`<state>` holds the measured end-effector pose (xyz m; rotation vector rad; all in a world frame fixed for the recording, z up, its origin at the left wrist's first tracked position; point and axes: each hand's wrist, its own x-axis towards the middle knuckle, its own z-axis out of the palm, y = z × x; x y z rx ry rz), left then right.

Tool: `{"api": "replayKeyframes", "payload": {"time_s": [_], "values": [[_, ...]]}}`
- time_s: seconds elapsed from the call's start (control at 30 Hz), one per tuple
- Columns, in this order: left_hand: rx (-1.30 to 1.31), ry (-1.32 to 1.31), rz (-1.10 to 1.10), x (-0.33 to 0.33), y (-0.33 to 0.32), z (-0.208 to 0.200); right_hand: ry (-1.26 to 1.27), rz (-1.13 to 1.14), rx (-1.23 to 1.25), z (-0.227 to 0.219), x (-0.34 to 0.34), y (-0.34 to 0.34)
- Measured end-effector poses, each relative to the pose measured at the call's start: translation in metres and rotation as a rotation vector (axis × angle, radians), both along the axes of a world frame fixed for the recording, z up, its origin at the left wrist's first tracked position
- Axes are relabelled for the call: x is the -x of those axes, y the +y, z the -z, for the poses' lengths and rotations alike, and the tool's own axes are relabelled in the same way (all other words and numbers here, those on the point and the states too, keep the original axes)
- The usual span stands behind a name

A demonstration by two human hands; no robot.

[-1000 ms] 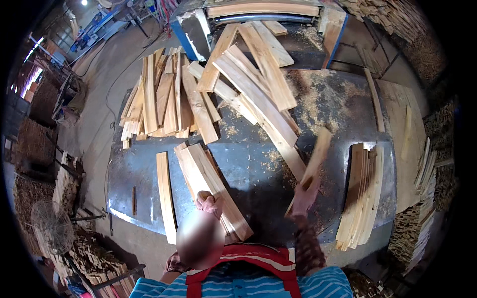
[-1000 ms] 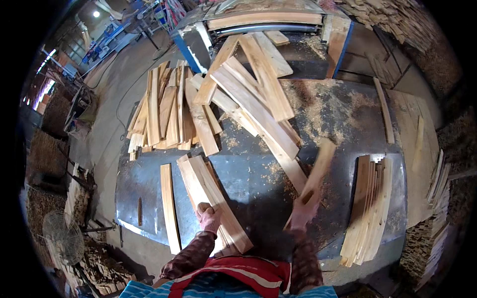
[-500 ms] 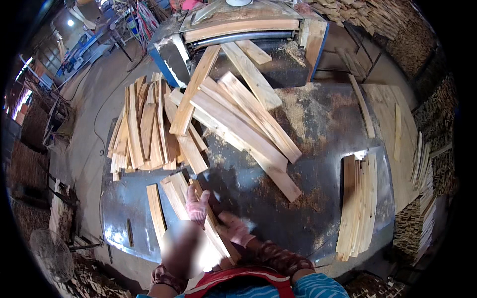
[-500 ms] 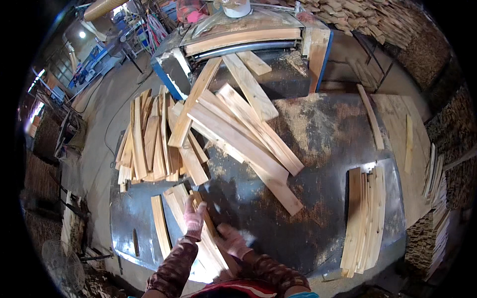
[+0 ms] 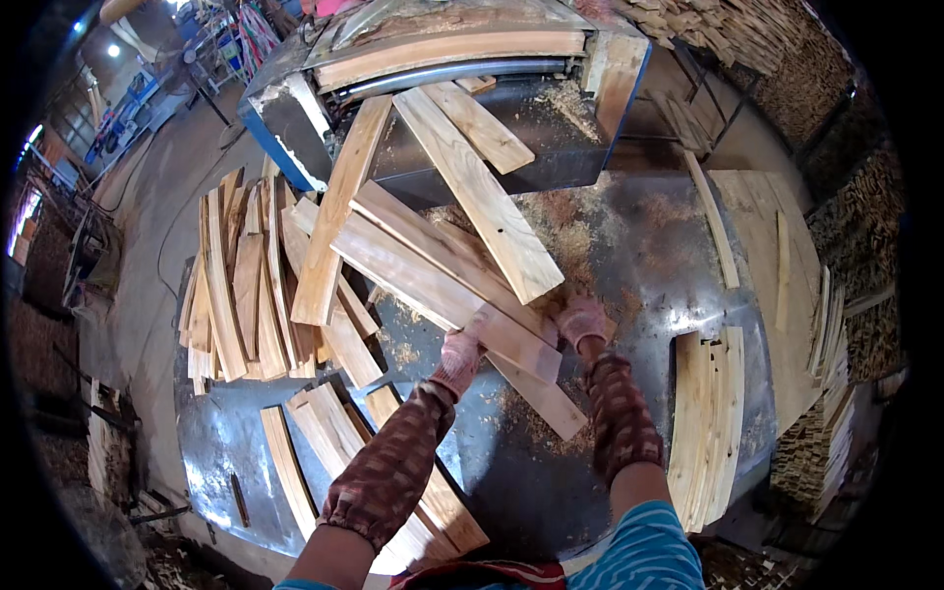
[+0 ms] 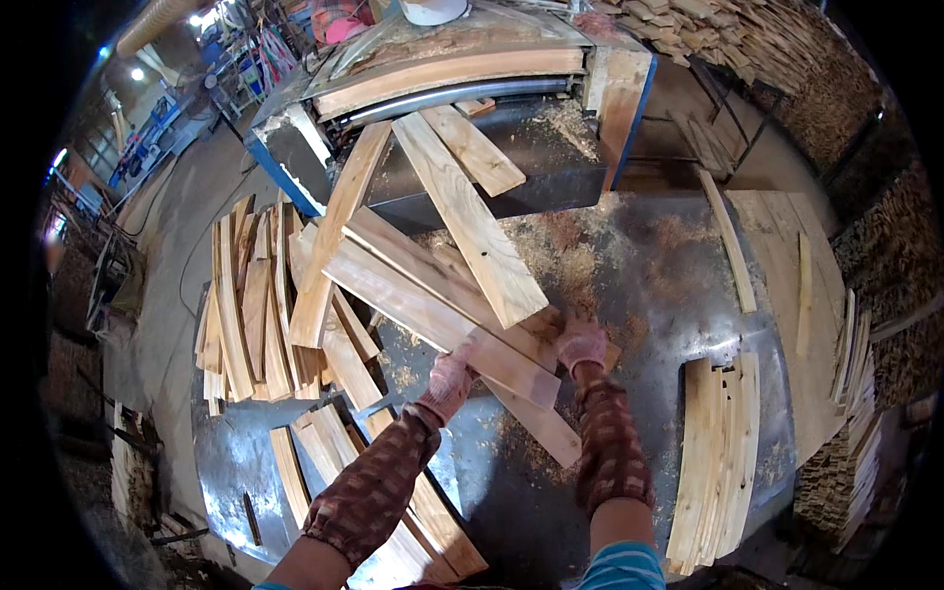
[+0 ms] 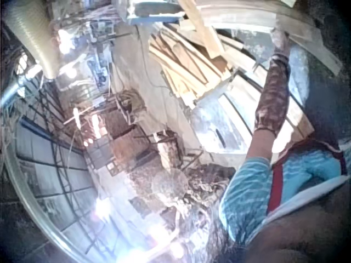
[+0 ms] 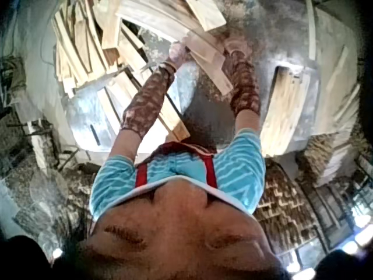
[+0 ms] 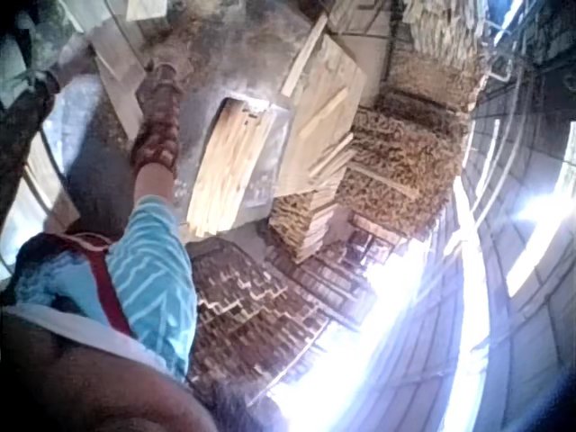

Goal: The person picks up wooden planks from a large stack, carries them to a workbench, and arranges them into smaller piles. They repeatedly move planks between the stack and the workbench, organizing them by size and orientation.

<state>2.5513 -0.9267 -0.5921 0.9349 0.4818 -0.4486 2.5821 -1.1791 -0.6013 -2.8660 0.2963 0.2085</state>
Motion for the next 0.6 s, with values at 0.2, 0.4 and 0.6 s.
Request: {"api": "replayKeyframes", "payload": {"time_s": [0.2, 0.4, 0.6], "values": [[0.053, -0.054, 0.1, 0.06, 0.066, -0.02, 0.43, -0.098, -0.083, 0.009, 0.01, -0.041], [-0.136, 0.063, 0.033, 0.143, 0.12, -0.077, 0.044, -0.088, 0.088, 0.0, 0.144, 0.029], [0.464, 0.025, -0.199, 0.219, 0.141, -0.073, 0.174, 0.101, -0.106, -0.034, 0.174, 0.064]]}}
